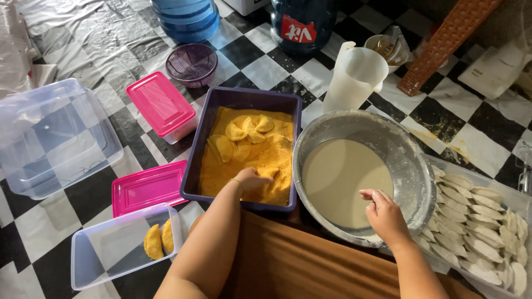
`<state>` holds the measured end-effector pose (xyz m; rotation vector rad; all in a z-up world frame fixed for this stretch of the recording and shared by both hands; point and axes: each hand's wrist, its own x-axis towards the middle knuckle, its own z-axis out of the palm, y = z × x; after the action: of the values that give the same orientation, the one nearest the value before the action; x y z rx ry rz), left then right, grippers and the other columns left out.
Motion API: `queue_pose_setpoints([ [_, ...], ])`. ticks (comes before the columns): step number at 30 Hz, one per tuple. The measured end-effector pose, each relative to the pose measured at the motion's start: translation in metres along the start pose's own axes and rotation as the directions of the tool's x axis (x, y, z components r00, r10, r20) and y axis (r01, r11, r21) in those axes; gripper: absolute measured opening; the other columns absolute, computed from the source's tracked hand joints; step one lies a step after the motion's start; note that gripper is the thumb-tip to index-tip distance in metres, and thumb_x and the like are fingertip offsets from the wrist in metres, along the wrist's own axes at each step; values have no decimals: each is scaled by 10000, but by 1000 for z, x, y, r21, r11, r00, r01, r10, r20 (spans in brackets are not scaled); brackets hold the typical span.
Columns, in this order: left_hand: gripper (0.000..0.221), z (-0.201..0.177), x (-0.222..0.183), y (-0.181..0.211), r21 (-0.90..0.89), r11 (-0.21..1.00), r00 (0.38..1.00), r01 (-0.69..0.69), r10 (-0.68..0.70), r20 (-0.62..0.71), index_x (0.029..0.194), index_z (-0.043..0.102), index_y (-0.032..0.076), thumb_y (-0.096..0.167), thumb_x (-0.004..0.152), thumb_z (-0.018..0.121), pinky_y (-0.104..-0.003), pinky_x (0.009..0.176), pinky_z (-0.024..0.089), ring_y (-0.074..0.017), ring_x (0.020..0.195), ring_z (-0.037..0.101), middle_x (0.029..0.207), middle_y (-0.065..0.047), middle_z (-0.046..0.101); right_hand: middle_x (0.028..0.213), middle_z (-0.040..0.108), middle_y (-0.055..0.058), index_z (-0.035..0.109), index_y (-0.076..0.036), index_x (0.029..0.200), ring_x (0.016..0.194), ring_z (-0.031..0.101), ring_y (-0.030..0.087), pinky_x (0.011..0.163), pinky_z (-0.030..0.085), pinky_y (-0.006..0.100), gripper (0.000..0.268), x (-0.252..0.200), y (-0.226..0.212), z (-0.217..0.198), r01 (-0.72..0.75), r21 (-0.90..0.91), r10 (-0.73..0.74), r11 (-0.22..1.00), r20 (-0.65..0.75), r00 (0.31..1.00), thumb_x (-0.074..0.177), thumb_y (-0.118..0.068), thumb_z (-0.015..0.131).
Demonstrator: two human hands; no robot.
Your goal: Breading snacks by dipping them in a bowl of liquid batter and then coating them with yellow breading powder before placing them in a container.
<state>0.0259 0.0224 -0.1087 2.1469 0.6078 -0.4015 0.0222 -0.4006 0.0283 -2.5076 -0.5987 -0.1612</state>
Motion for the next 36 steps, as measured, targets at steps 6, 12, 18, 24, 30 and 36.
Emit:
queue_pose_setpoints([
  [6, 979, -16, -32, 29, 175, 980, 995, -92, 83, 58, 1409, 553, 220, 479, 561, 967, -457, 1086, 526, -324, 1289, 618, 1360, -109, 659, 964, 754, 2, 724, -187, 1061, 988, 742, 239, 924, 572, 373, 313, -1, 6, 3, 1, -41, -1, 999, 19, 1000, 859, -47, 530],
  [12, 761, -15, -39, 21, 87, 985, 988, -147, 143, 55, 1249, 655, 229, 386, 566, 954, -422, 952, 587, -325, 1165, 688, 1189, -115, 727, 956, 759, -12, 724, -207, 1069, 990, 743, 219, 924, 574, 359, 328, -2, 18, 7, 3, -47, -1, 999, 46, 999, 859, -48, 529],
  [18, 267, -9, -15, 7, 79, 984, 981, -158, 166, -99, 919, 726, 113, 315, 747, 697, -470, 827, 583, -374, 968, 719, 914, -164, 732, 950, 769, -16, 731, -224, 1068, 989, 747, 217, 927, 577, 356, 332, -2, 21, 8, -11, -45, 14, 999, 59, 998, 856, -66, 531],
  [24, 526, -71, -69, 52, -882, 229, 903, 413, 20, 428, 1299, 579, 1, 392, 956, 502, -484, 1005, 494, -380, 1142, 616, 1202, -188, 609, 953, 770, -44, 723, -243, 1068, 995, 749, 182, 931, 579, 344, 322, -1, 19, 6, -17, -54, 21, 998, 69, 997, 866, -81, 531],
  [30, 494, -85, -96, 67, -922, 282, 940, 265, 140, 312, 1453, 489, -42, 35, 968, 537, -463, 946, 508, -329, 1124, 577, 1318, -240, 568, 1131, 778, 39, 717, -82, 1153, 1042, 732, 191, 908, 579, 321, 359, 3, -7, -5, -207, 22, 201, 978, 157, 967, 869, -11, 509],
  [36, 602, -78, -68, 43, -880, 166, 891, 444, 18, 453, 1249, 501, -43, 501, 993, 536, -542, 865, 502, -346, 919, 629, 961, -181, 584, 1139, 783, 38, 715, -86, 1168, 1048, 738, 198, 913, 580, 332, 360, 2, -4, -4, -218, 10, 213, 976, 177, 961, 875, -24, 515],
])
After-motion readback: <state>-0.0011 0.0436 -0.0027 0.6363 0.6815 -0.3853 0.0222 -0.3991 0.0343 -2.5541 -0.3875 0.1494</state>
